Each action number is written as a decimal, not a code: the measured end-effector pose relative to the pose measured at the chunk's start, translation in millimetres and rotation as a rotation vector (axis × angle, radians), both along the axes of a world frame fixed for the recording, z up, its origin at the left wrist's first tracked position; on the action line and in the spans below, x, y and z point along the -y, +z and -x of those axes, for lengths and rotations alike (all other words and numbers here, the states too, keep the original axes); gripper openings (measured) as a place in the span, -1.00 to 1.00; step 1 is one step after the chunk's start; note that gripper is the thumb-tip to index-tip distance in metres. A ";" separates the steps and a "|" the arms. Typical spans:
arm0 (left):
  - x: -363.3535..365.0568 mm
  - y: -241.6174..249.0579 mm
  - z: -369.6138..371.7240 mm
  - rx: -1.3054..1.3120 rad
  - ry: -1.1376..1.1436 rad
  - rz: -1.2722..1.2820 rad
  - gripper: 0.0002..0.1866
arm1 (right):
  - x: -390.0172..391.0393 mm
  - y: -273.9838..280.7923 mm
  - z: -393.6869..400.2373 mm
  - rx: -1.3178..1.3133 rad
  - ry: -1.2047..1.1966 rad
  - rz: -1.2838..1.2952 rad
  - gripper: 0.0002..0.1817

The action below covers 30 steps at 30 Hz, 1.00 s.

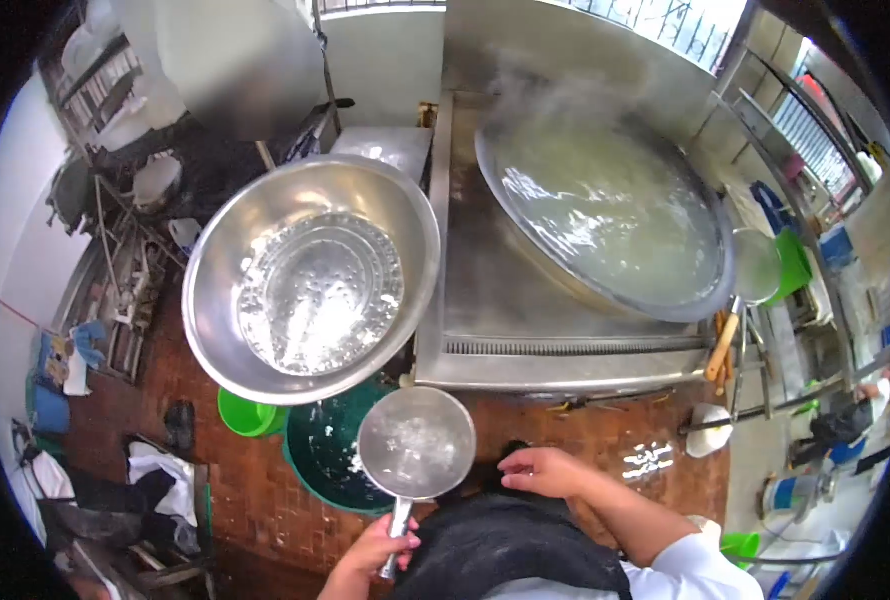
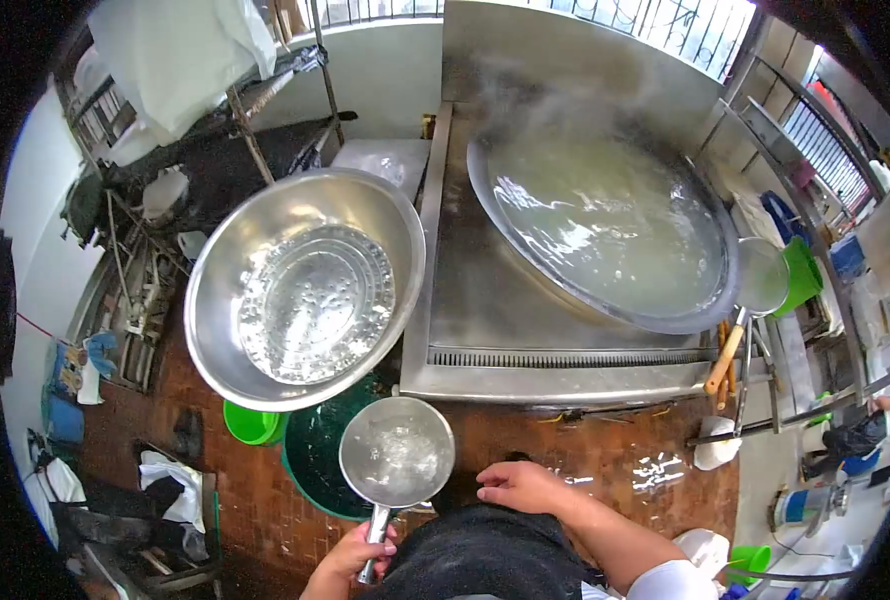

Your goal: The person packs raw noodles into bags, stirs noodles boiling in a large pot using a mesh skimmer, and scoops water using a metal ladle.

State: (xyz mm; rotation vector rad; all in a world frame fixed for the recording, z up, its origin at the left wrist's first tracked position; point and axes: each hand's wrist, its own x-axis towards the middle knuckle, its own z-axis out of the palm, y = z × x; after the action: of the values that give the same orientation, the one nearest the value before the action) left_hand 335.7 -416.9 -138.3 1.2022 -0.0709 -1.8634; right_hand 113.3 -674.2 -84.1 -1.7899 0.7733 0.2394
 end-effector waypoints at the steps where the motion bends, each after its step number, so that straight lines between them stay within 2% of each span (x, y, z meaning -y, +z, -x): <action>1: 9.6 14.6 3.4 0.017 -0.013 0.019 -0.65 | 0.8 2.9 -3.0 -0.002 0.074 -0.029 -0.56; 4: 49.0 45.5 15.4 0.062 -0.038 0.082 -0.64 | 0.7 -7.2 -9.5 0.038 0.205 -0.210 -0.53; 5: 63.0 50.7 18.5 0.072 -0.045 0.104 -0.64 | 1.0 -3.8 -12.4 0.082 0.247 -0.199 -0.51; 10: 146.7 101.2 26.1 0.108 -0.049 0.151 -0.64 | 45.6 15.5 2.5 0.211 0.193 -0.317 -0.57; 12: 177.9 117.4 28.1 0.182 -0.050 0.147 -0.62 | 82.9 19.1 19.9 0.296 -0.030 -0.313 -0.64; 14: 211.7 128.9 29.2 0.241 -0.075 0.175 -0.59 | 130.8 19.3 35.0 0.379 -0.408 -0.490 -0.68; 16: 247.7 141.3 35.6 0.347 -0.097 0.185 -0.59 | 178.3 27.4 38.8 0.530 -0.757 -0.408 -0.67; 18: 282.7 146.9 38.8 0.462 -0.140 0.171 -0.60 | 227.5 23.1 32.6 0.697 -1.039 -0.577 -0.58; 21: 336.1 154.1 46.7 0.554 -0.150 0.201 -0.60 | 295.8 -0.4 17.7 0.877 -1.236 -0.875 -0.48; 24: 385.0 160.0 53.6 0.698 -0.197 0.232 -0.63 | 338.6 -15.4 -2.9 0.945 -1.409 -0.922 -0.41; 28: 441.1 158.1 52.2 0.849 -0.282 0.288 -0.67 | 363.3 -7.2 -7.3 0.826 -1.558 -0.897 -0.37; 29: 453.7 160.2 51.2 0.873 -0.289 0.305 -0.67 | 361.0 -5.3 -2.4 0.915 -1.434 -0.918 -0.34; 30: 464.6 159.6 48.5 0.899 -0.295 0.322 -0.67 | 359.4 -6.2 0.2 0.923 -1.419 -0.935 -0.33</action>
State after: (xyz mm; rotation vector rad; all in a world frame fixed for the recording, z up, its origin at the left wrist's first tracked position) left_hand 287.3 -881.5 21.3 1.7565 -1.0422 -1.3220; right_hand 113.1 -1033.6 -90.3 -0.1104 0.8246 -0.9528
